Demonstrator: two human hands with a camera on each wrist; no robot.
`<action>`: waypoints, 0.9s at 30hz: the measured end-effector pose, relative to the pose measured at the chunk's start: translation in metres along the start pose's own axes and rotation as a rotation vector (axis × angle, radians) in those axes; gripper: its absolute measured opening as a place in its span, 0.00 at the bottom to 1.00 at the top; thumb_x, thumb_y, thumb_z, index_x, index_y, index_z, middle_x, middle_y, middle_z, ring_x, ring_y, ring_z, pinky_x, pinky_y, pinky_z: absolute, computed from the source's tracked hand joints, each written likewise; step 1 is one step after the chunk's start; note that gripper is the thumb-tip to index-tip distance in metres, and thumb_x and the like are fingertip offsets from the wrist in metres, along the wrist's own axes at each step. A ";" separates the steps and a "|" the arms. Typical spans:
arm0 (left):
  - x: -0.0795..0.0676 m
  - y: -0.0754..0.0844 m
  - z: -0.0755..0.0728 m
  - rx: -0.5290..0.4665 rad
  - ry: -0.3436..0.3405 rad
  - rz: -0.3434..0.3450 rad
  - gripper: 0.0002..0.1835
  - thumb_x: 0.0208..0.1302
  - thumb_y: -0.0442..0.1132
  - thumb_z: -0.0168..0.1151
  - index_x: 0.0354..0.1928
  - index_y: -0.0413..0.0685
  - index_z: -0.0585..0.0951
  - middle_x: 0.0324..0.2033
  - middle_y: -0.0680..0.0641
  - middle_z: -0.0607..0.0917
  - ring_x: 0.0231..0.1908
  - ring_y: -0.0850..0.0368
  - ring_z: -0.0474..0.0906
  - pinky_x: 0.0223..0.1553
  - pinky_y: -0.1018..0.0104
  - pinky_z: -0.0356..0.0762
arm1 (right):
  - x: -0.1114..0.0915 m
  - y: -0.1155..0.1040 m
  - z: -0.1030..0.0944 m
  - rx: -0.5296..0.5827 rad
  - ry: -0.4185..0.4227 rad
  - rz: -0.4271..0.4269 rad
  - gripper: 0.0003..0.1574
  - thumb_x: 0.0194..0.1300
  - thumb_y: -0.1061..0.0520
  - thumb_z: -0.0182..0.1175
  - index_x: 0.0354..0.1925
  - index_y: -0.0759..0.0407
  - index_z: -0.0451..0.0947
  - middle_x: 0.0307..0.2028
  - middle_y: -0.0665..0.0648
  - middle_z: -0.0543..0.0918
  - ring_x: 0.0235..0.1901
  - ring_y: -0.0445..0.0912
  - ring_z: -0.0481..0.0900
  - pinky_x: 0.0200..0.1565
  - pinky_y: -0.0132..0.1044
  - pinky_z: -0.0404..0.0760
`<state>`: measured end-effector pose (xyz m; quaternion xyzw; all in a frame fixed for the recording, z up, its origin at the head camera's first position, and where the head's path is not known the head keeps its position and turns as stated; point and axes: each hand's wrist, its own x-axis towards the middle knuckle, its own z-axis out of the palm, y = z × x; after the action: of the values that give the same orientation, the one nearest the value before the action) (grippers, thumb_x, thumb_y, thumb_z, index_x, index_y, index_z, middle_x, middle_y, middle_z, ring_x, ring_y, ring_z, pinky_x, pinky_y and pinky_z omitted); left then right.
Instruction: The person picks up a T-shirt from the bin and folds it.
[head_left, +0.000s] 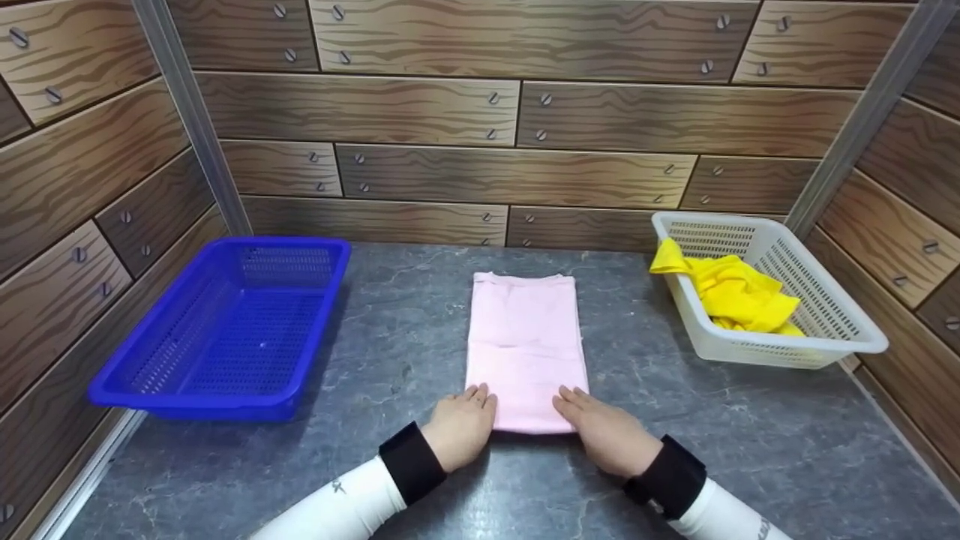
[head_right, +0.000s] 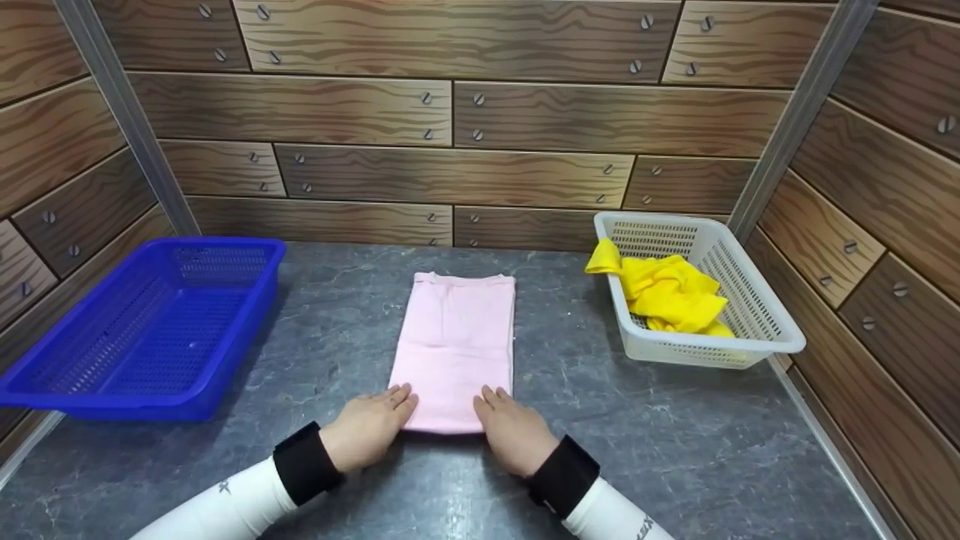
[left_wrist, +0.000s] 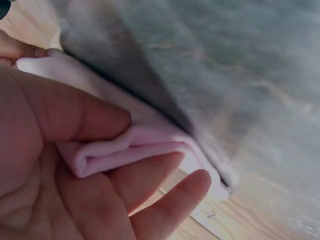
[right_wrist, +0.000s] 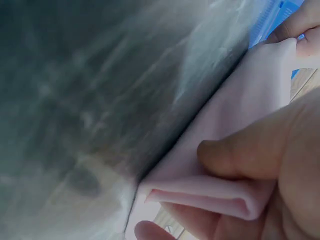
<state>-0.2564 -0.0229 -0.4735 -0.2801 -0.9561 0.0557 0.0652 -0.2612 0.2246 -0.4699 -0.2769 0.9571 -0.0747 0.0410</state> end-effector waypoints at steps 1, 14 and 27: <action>-0.002 0.000 -0.002 0.002 -0.001 0.010 0.20 0.64 0.40 0.57 0.57 0.43 0.78 0.58 0.43 0.81 0.58 0.51 0.79 0.47 0.56 0.81 | -0.003 -0.001 -0.001 -0.001 -0.007 -0.003 0.36 0.60 0.74 0.51 0.67 0.64 0.68 0.68 0.67 0.69 0.67 0.61 0.68 0.65 0.56 0.69; -0.034 -0.009 -0.038 -0.271 -0.115 0.134 0.06 0.57 0.35 0.58 0.24 0.52 0.75 0.18 0.52 0.78 0.20 0.58 0.73 0.19 0.63 0.68 | -0.052 -0.003 -0.025 0.091 -0.018 -0.188 0.19 0.66 0.65 0.52 0.53 0.55 0.80 0.48 0.55 0.86 0.45 0.47 0.85 0.46 0.45 0.82; -0.029 -0.042 -0.063 -0.865 -0.128 0.190 0.10 0.64 0.37 0.55 0.23 0.49 0.71 0.17 0.59 0.66 0.17 0.69 0.61 0.21 0.76 0.62 | -0.057 0.009 -0.075 0.521 -0.078 -0.133 0.08 0.69 0.48 0.57 0.33 0.46 0.77 0.22 0.40 0.71 0.22 0.31 0.67 0.25 0.29 0.71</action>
<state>-0.2446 -0.0698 -0.4081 -0.3642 -0.8637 -0.3260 -0.1228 -0.2269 0.2720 -0.3953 -0.3217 0.8830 -0.3105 0.1425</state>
